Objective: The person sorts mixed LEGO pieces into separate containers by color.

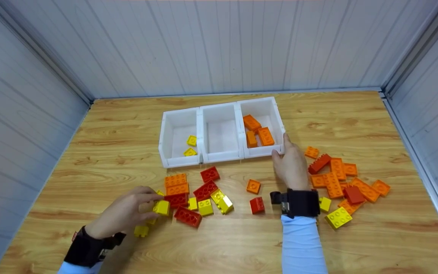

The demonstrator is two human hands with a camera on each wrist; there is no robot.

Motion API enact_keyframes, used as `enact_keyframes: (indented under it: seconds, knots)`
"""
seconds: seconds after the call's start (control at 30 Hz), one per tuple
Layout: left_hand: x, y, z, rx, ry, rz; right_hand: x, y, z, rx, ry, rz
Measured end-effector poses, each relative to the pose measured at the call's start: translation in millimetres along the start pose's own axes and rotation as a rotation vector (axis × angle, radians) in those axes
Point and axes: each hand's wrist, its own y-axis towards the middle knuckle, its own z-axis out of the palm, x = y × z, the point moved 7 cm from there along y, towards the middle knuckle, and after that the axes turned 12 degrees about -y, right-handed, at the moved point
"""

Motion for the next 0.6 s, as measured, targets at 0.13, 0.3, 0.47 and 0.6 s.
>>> enact_keyframes:
  seconds: [0.13,0.3,0.47,0.6]
  knots:
    - [-1.5,13.2,-17.8,-0.068,0.000,-0.017,-0.2,-1.7,-0.1,-0.016,0.001,-0.015]
    - [-1.9,40.6,-41.9,-0.127,0.007,0.001,-1.2,-3.7,-0.7,-0.032,0.005,-0.024]
    - [1.8,85.3,-67.3,-0.145,0.075,0.042,-3.0,-2.4,-0.6,-0.024,0.006,-0.005]
    - [11.2,124.3,-80.1,-0.114,0.144,-0.006,-4.4,-3.4,1.7,-0.009,0.010,0.008]
